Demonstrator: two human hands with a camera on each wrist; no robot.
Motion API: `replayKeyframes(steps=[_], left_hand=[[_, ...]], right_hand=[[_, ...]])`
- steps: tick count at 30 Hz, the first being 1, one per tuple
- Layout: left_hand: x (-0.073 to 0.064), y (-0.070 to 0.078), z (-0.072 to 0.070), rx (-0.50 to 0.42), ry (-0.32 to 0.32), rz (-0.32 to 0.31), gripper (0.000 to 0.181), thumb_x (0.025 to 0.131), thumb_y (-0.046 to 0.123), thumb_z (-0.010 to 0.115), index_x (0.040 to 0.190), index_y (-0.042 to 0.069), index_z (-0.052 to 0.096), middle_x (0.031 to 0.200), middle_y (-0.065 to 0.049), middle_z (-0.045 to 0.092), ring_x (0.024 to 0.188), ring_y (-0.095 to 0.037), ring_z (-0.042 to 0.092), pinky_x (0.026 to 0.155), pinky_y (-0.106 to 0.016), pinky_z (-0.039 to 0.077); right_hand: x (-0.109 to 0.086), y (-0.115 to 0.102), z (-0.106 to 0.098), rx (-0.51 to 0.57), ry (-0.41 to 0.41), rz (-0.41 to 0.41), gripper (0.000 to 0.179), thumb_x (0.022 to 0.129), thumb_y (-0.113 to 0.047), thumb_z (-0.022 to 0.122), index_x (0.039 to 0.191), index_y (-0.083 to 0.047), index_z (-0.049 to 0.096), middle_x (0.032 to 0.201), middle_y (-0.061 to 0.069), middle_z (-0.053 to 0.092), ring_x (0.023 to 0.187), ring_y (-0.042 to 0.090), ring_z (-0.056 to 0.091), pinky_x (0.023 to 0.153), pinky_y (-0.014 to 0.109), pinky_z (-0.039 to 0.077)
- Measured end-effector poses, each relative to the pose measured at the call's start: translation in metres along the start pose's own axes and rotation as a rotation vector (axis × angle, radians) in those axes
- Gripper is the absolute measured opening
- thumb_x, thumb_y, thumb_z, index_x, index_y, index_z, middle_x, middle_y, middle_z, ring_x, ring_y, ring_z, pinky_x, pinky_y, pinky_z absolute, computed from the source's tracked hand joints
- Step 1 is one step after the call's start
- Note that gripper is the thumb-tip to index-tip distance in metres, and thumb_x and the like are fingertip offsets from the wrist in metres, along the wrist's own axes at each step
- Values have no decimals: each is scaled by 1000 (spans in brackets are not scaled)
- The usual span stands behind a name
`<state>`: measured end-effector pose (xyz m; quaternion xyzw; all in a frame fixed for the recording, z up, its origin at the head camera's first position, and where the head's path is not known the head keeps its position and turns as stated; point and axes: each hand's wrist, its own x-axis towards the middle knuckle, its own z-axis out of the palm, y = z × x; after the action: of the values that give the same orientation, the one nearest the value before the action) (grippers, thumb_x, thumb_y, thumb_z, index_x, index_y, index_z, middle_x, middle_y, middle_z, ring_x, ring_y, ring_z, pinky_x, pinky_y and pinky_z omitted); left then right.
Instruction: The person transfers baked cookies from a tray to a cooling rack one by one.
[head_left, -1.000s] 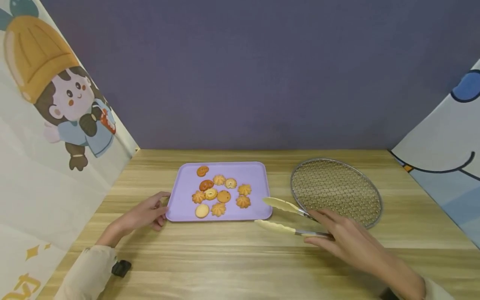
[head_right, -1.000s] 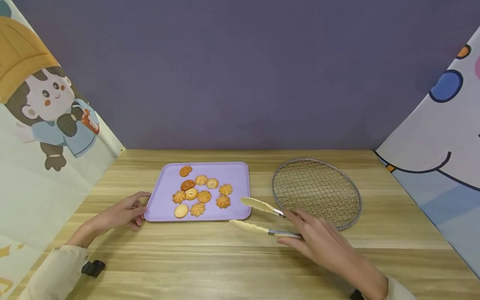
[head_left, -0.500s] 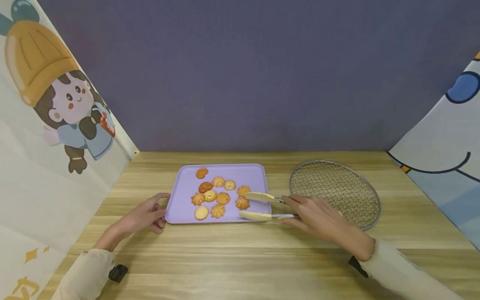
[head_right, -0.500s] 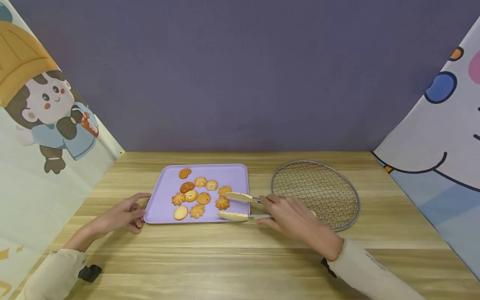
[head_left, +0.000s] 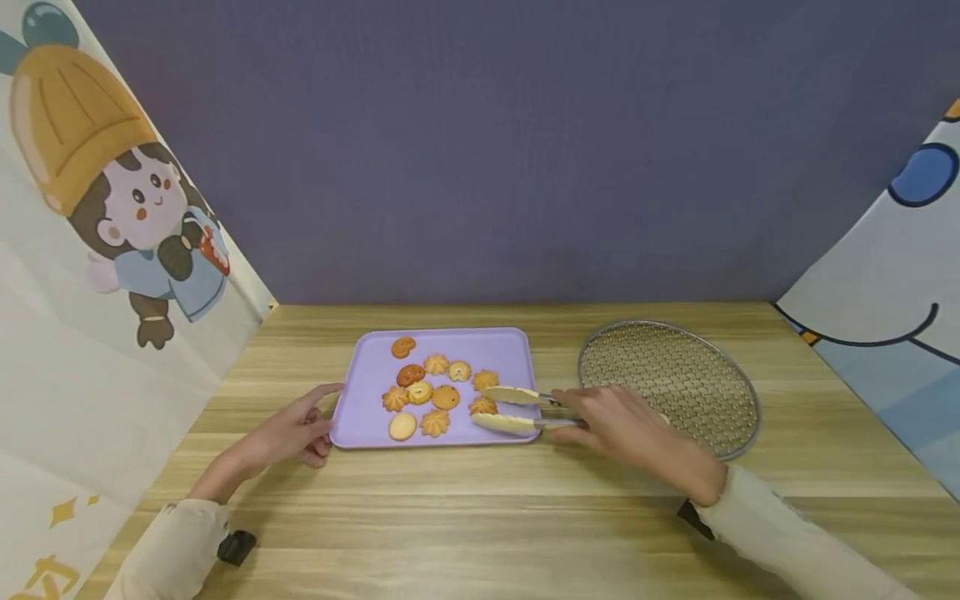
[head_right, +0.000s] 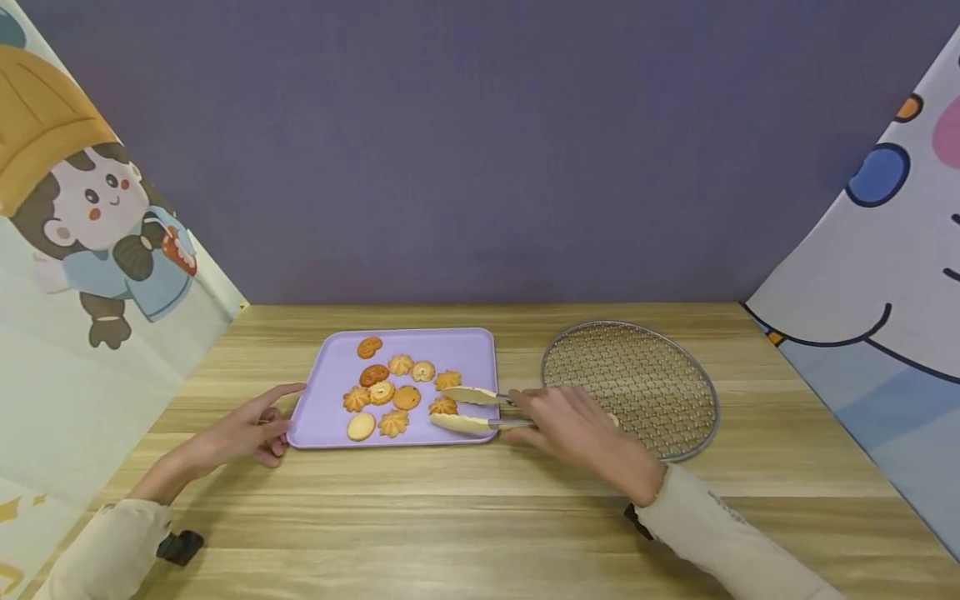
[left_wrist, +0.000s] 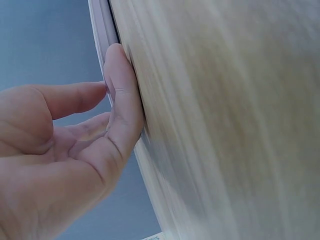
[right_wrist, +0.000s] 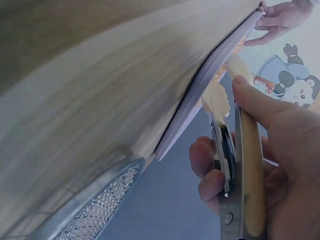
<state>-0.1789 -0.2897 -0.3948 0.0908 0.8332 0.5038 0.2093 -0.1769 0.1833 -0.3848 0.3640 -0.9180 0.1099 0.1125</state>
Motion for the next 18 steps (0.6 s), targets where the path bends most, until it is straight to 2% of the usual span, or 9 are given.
replayKeyframes(steps=[5,10,14,18], left_hand=[[-2,-1,1,7,10,-7,64,104,3,45,158,3,10,88,-17,51,76,-24,57,67,-38,61],[0,-2,4,16,4,-2,63,104,2,44,158,1,11,88,-16,51,76,-23,56,67,-37,61],[0,-1,4,21,11,-8,62,104,1,43,157,1,13,87,-15,51,76,-22,56,68,-37,61],[-1,0,4,30,21,-13,61,103,0,43,157,2,14,87,-15,51,76,-22,56,68,-37,61]], right_hand=[[-1,0,2,5,32,-23,51,86,-40,76,120,-4,69,91,8,74,48,-4,41,41,9,35],[-13,4,1,-4,111,-38,50,84,-40,78,119,-4,71,101,9,75,54,-2,52,49,15,48],[-22,7,-4,-22,144,-8,50,83,-38,80,119,-5,71,92,5,74,50,-4,42,44,14,41],[-30,11,-9,-42,179,11,49,82,-36,81,118,-3,71,89,7,75,51,-2,48,43,15,43]])
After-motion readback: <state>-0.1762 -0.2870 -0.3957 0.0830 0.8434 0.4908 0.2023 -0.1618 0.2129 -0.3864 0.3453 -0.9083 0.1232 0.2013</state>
